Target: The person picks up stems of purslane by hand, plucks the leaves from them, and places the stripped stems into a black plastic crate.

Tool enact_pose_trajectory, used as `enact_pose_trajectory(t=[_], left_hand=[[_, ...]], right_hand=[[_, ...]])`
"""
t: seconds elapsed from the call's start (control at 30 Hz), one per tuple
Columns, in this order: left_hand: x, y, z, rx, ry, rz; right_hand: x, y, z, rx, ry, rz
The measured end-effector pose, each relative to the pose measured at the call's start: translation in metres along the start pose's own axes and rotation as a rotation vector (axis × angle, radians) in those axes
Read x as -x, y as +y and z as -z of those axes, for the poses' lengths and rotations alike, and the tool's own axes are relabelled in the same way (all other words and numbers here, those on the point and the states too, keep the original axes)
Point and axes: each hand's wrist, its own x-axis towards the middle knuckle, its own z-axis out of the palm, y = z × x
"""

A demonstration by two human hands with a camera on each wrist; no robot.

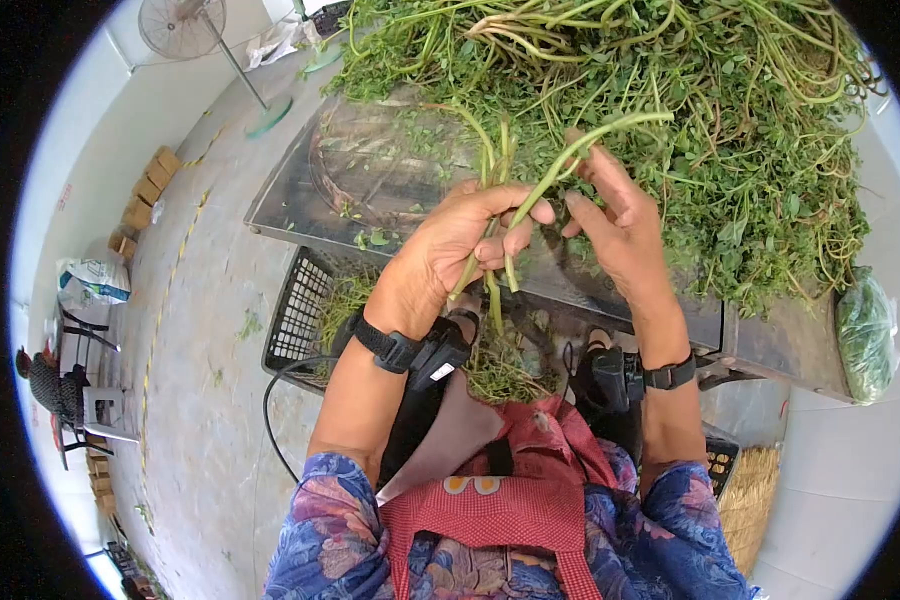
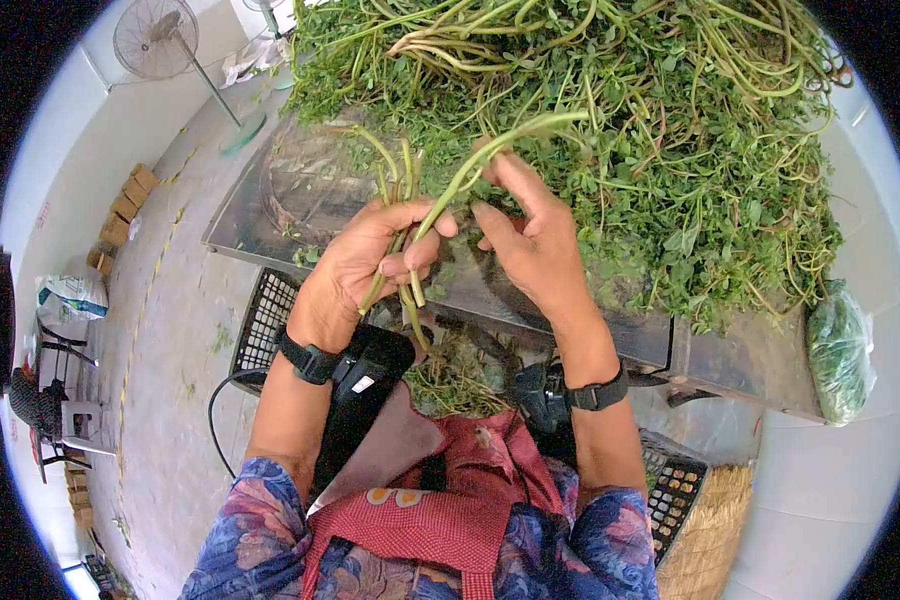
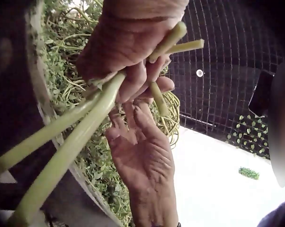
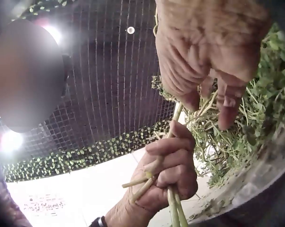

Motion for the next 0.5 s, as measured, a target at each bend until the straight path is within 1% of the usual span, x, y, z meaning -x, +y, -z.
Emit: enact_pose_trajectory(t=[0.03,0.07,0.13,0.17,0.23,0.27,0.3,0.33,0.37,0.43,0.47,0.5], left_hand=[[0.0,0.0,0.0,-0.001,0.0,0.003],[0.0,0.0,0.0,-0.03,-0.026,0.006],[0.0,0.0,0.001,-0.057,-0.051,0.008],[-0.001,-0.001,0.002,-0.049,-0.05,-0.007],[-0.001,-0.003,0.002,-0.039,-0.048,-0.019],[-0.001,-0.004,0.001,-0.068,-0.029,-0.062],[-0.001,-0.006,-0.001,-0.099,-0.011,-0.103],[-0.002,-0.007,-0.002,-0.1,-0.013,-0.102],[-0.003,-0.008,-0.003,-0.136,0.013,-0.12],[-0.006,-0.01,-0.006,-0.173,0.039,-0.14],[-0.007,-0.011,-0.007,-0.189,0.061,-0.157],[-0.007,-0.011,-0.007,-0.205,0.084,-0.175]], right_hand=[[-0.001,0.002,-0.002,-0.005,0.036,-0.039],[-0.001,0.007,0.001,-0.006,0.037,-0.039],[-0.001,0.016,0.007,0.068,-0.093,-0.129],[-0.002,0.016,0.007,0.068,-0.095,-0.13],[0.0,0.017,0.005,0.122,-0.062,-0.051],[0.0,0.015,0.004,0.122,-0.062,-0.053],[0.001,0.011,0.003,0.223,-0.04,0.002],[0.002,0.009,0.002,0.325,-0.017,0.056],[0.002,0.008,-0.001,0.325,-0.014,0.057],[0.003,0.008,-0.007,0.558,0.137,0.085],[0.003,0.012,-0.007,0.559,0.139,0.086],[0.003,0.018,-0.008,0.678,0.218,0.122]])
